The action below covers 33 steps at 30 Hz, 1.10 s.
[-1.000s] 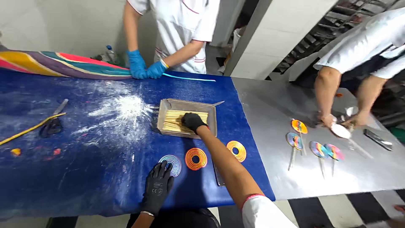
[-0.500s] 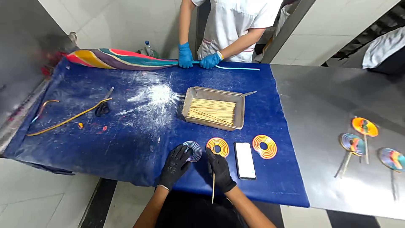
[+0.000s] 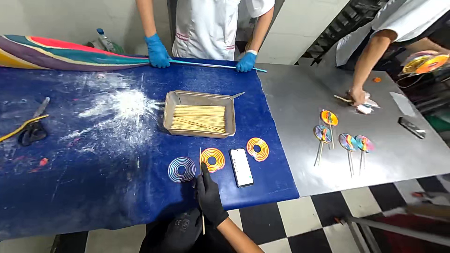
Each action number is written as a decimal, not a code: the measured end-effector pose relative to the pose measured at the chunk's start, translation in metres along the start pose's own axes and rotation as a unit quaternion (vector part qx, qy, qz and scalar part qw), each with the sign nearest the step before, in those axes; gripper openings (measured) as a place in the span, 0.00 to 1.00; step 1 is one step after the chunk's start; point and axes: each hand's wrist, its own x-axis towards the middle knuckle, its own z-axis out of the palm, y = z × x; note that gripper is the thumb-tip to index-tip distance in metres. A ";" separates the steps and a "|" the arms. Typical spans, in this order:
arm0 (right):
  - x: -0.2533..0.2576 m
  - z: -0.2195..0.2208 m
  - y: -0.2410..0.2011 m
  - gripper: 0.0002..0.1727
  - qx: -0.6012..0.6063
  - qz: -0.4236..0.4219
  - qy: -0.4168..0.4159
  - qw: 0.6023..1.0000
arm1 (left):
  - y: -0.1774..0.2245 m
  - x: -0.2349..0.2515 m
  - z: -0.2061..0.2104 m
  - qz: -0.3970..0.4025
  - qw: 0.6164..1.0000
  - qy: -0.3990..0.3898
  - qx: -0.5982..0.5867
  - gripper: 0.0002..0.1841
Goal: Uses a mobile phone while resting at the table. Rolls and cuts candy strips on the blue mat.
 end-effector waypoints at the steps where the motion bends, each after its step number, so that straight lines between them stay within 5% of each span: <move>1: 0.001 -0.001 0.008 0.28 -0.075 -0.019 0.014 0.997 | -0.022 0.014 0.012 0.019 0.995 0.095 0.007 0.23; 3: 0.003 -0.001 0.024 0.28 -0.154 -0.025 0.015 0.988 | -0.056 0.043 0.015 0.069 0.952 0.297 0.040 0.22; 5: -0.004 0.005 0.039 0.26 -0.168 -0.026 0.011 0.985 | -0.088 0.077 0.002 0.097 0.914 0.379 0.107 0.28; 12: -0.044 0.027 0.052 0.24 -0.158 -0.035 -0.019 0.987 | -0.129 0.141 -0.009 0.159 0.901 0.379 0.135 0.27; 16: -0.018 0.036 0.049 0.25 -0.253 -0.029 -0.061 0.965 | -0.126 0.139 -0.006 0.134 0.906 0.394 0.078 0.40; 21: 0.006 0.054 0.062 0.26 -0.332 -0.019 -0.108 0.937 | -0.136 0.135 -0.006 0.112 0.900 0.412 0.087 0.31; 33: 0.006 0.052 0.064 0.26 -0.328 -0.024 -0.094 0.940 | -0.136 0.137 -0.006 0.113 0.901 0.404 0.114 0.29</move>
